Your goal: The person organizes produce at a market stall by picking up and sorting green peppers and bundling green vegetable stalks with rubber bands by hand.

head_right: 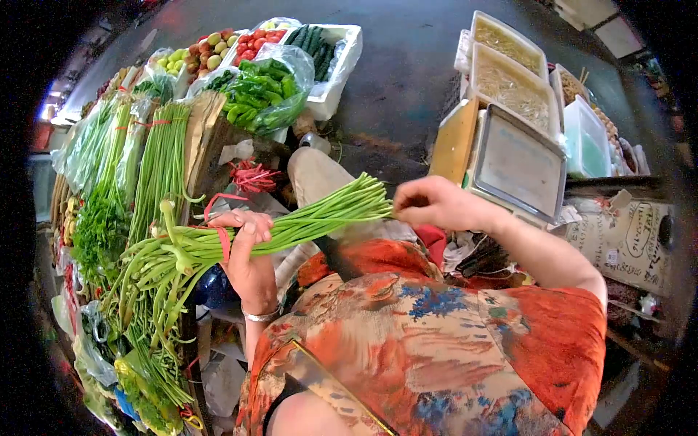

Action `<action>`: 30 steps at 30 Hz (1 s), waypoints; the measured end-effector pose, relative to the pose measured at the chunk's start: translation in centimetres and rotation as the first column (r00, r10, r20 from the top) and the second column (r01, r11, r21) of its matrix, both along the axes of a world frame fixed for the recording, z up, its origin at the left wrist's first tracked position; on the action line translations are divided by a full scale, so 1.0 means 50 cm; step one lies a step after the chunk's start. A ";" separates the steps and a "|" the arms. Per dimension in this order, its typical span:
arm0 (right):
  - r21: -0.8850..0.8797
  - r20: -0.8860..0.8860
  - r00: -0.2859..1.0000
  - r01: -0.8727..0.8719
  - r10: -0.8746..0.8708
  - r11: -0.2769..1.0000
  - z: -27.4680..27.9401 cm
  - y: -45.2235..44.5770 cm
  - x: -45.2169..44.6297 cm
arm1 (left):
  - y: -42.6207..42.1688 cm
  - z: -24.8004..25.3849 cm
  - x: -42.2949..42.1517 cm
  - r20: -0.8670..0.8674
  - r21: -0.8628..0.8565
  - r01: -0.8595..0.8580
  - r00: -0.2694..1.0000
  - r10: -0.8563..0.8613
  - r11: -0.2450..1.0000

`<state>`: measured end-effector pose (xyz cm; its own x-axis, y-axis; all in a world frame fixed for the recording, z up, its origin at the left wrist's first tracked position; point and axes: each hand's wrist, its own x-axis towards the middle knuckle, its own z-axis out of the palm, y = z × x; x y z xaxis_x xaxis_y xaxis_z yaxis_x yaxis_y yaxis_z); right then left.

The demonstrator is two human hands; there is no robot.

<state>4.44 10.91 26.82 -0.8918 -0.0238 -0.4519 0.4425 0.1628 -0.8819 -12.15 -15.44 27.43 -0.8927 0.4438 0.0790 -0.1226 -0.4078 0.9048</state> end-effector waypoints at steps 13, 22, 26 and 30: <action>0.323 -0.544 0.831 0.084 0.113 0.943 -0.149 -0.080 -0.129 | -0.029 -0.023 -0.014 0.002 0.109 0.009 1.000 -0.010 0.994; 0.562 -0.637 0.757 0.330 0.143 0.759 -0.204 -0.075 -0.187 | -0.025 -0.023 -0.021 -0.054 0.109 0.043 0.998 -0.038 0.993; 0.557 -0.547 0.817 0.192 0.184 0.808 -0.213 -0.076 -0.174 | -0.026 -0.025 -0.025 -0.017 0.105 0.018 1.000 -0.016 0.994; 0.364 -0.596 0.799 0.182 0.078 0.913 -0.183 -0.093 -0.176 | -0.025 -0.032 -0.025 0.023 0.122 -0.002 1.000 -0.001 0.993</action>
<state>-4.37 6.27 17.65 -0.9758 0.0892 0.1997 -0.1221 0.5353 -0.8358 -13.41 -16.71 25.86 -0.8952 0.4314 0.1120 -0.1423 -0.5148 0.8454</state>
